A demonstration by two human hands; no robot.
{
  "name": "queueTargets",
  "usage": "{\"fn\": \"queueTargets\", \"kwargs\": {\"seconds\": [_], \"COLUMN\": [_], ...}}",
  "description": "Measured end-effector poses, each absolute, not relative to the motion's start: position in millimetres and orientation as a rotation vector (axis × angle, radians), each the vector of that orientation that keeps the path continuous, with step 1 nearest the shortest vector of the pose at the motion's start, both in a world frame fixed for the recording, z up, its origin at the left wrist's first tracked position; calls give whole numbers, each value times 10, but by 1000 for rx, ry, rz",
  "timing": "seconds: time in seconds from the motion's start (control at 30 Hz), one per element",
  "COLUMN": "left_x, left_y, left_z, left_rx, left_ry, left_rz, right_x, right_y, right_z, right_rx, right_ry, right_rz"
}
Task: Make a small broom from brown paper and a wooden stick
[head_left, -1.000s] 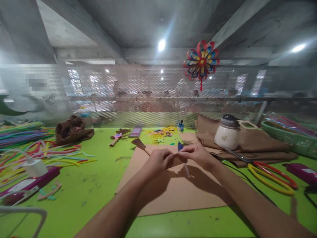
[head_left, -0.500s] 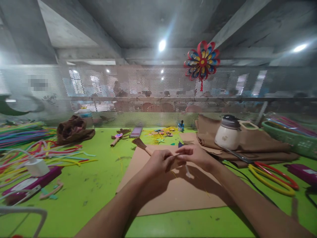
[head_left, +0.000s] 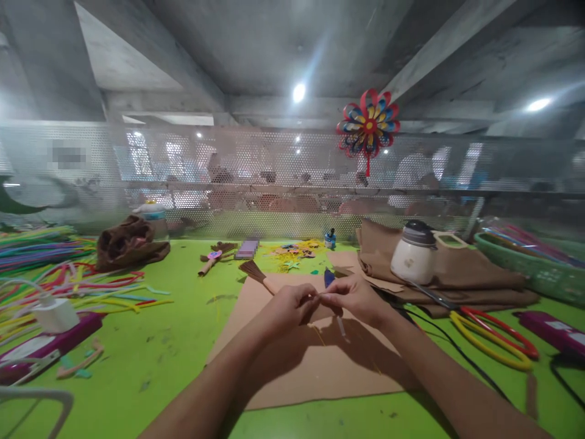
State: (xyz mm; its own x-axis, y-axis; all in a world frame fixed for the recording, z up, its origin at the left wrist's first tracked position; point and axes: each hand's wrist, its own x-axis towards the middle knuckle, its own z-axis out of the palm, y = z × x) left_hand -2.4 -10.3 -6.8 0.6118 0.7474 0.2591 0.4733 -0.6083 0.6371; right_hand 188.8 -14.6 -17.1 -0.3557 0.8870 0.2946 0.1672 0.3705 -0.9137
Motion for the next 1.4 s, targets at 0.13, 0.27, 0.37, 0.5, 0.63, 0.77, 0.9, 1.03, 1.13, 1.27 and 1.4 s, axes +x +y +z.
{"fn": "queueTargets", "kwargs": {"seconds": [0.13,0.27,0.37,0.5,0.63,0.77,0.9,1.03,1.13,1.27,1.4], "left_x": [-53,-64,-63,-59,-62,-92,-129,-125,-104,-115,-159], "left_y": [-65,-73,-97,-107,-100,-92,-63,-25,-13,-13,-22], "left_z": [-109,-102,-68,-43,-44,-22,-7,-38,-57,-54,-43], "left_rx": [2425,2444,2358,2219,2135,2142,2114,1943,1857,1699,1473], "left_ry": [1018,1018,992,949,914,845,774,707,754,721,505], "left_rz": [744,730,685,637,592,522,483,487,589,657,607], "right_x": [1897,1917,1955,2005,2022,2045,2073,2061,2039,2048,2069], "right_y": [-85,-55,-63,-83,-78,-58,-63,-80,-83,-99,-173], "right_z": [-208,-199,-168,-126,-118,-130,-123,-127,-135,-102,-22], "right_rx": [-924,-884,-843,-831,-881,-938,-961,-963,-950,-873,-706], "right_ry": [-1710,-1665,-1632,-1652,-1655,-1650,-1638,-1620,-1560,-1478,-1423], "right_rz": [1063,1102,1118,1117,1145,1162,1181,1187,1233,1348,1389]}}
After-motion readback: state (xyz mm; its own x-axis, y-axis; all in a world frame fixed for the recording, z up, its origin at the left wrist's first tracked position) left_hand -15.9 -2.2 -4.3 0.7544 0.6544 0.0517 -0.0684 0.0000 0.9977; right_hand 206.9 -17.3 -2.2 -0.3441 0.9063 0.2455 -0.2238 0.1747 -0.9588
